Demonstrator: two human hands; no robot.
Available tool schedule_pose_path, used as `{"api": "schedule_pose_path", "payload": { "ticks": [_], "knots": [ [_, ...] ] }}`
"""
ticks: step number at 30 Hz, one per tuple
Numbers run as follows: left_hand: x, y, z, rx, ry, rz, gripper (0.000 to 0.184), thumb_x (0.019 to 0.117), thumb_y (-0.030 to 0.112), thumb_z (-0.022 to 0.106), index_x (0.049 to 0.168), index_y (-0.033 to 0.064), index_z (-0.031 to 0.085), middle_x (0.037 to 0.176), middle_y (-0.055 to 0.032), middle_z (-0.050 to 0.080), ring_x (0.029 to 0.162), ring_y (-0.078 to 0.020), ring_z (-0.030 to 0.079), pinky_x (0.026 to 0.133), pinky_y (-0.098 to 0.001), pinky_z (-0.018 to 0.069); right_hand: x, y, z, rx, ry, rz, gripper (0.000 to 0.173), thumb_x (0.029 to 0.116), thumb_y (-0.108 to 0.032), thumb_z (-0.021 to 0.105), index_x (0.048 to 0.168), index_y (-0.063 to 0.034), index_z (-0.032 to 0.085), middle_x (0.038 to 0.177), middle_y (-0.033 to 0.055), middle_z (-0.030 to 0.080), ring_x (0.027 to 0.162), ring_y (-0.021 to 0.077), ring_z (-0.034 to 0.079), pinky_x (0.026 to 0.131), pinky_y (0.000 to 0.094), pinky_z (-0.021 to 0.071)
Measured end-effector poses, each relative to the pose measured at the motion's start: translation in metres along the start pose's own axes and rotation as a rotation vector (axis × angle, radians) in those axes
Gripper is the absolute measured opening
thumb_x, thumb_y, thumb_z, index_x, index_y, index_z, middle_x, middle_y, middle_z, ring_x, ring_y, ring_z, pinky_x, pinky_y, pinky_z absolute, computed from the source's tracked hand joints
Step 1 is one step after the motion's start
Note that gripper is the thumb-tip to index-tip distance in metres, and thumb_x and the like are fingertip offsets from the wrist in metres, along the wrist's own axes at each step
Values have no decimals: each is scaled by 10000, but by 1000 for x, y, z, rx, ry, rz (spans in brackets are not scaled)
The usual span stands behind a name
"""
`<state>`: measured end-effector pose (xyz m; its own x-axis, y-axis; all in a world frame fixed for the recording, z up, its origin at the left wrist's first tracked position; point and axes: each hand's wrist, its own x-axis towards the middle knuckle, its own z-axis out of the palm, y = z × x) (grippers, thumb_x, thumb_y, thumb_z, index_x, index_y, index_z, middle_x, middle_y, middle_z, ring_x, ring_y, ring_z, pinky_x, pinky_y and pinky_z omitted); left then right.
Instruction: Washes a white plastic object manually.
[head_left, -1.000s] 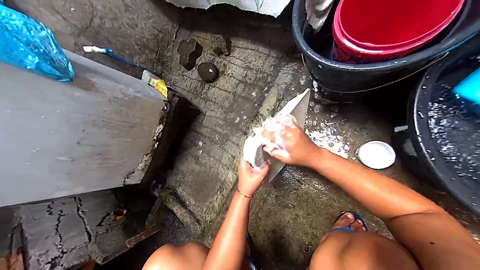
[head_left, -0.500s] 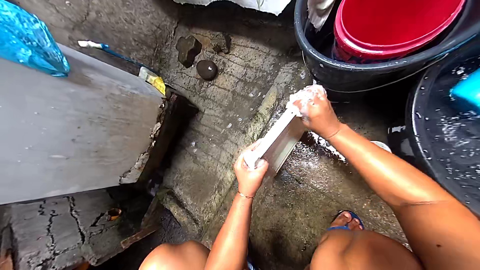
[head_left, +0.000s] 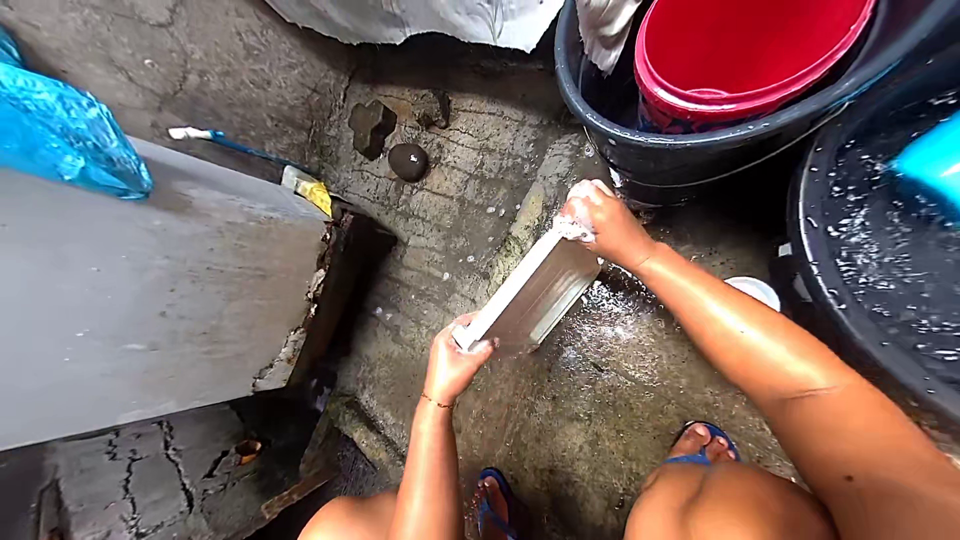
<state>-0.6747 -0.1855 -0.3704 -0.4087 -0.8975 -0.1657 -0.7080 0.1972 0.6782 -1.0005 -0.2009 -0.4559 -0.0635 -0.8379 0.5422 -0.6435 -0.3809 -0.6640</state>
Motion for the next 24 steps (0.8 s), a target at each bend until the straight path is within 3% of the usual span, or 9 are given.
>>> {"api": "schedule_pose_path", "payload": {
  "ticks": [7, 10, 12, 15, 17, 18, 19, 21, 24],
  "knots": [
    [45, 73, -45, 628, -351, -323, 709, 844, 524, 801, 1388, 106, 621, 1183, -212, 699, 1128, -398, 658, 985, -655, 483, -5, 7, -17, -227, 82, -156, 167, 945, -116, 634, 848, 19, 651, 877, 221, 692, 897, 416, 710, 737, 538, 577],
    [66, 97, -34, 808, -434, -242, 785, 828, 625, 765, 1430, 151, 595, 1247, -185, 691, 1156, -412, 650, 968, -691, 478, -6, -5, -18, -282, 87, -245, 235, 969, -173, 600, 793, -20, 629, 788, 171, 683, 792, 375, 716, 597, 515, 554],
    [76, 112, -8, 787, -462, -89, 716, 842, 578, 774, 1401, 158, 620, 1205, -168, 710, 1101, -391, 677, 923, -681, 508, 2, -25, -17, -276, 73, -302, 223, 970, -158, 594, 787, -37, 634, 780, 155, 682, 759, 357, 714, 550, 495, 541],
    [82, 117, 19, 471, -417, 67, 454, 936, 285, 750, 1292, 31, 629, 1063, -194, 711, 959, -349, 698, 847, -594, 557, 18, -51, -21, -108, -11, -289, 100, 897, -114, 681, 845, -30, 665, 844, 177, 672, 821, 371, 699, 618, 507, 553],
    [82, 117, 19, 356, -341, 104, 311, 1002, 157, 639, 1281, 23, 610, 1026, -183, 704, 902, -315, 697, 807, -549, 566, 26, -47, -35, 174, -53, -121, 258, 816, -203, 803, 943, 2, 715, 969, 169, 695, 942, 311, 693, 793, 489, 581],
    [80, 115, 17, 341, -302, 113, 275, 1021, 139, 603, 1273, 29, 604, 1002, -166, 698, 867, -293, 687, 776, -525, 562, 27, -43, -43, 377, -20, 2, 334, 780, -205, 837, 990, 21, 708, 1014, 123, 700, 970, 211, 672, 870, 398, 564],
    [77, 114, 15, 330, -276, 107, 293, 1032, 139, 585, 1305, 30, 593, 1023, -167, 702, 882, -288, 691, 795, -520, 563, 26, -38, -50, 561, 48, 104, 355, 789, -175, 830, 1038, 16, 664, 1015, 54, 699, 936, 104, 669, 867, 303, 574],
    [72, 111, 16, 282, -233, 102, 371, 1044, 148, 571, 1393, 24, 538, 1107, -185, 705, 958, -298, 702, 866, -529, 561, 26, -35, -56, 759, 219, 148, 303, 944, -259, 721, 1115, -40, 600, 1022, -44, 681, 903, 15, 665, 847, 249, 592],
    [66, 112, 27, 163, -173, 150, 454, 1030, 131, 589, 1463, 43, 484, 1186, -174, 698, 1026, -270, 705, 920, -493, 563, 29, -66, -37, 578, 292, 21, 415, 1010, -318, 600, 1155, 69, 571, 1091, 110, 665, 1006, 126, 653, 929, 324, 554]
  ]
}}
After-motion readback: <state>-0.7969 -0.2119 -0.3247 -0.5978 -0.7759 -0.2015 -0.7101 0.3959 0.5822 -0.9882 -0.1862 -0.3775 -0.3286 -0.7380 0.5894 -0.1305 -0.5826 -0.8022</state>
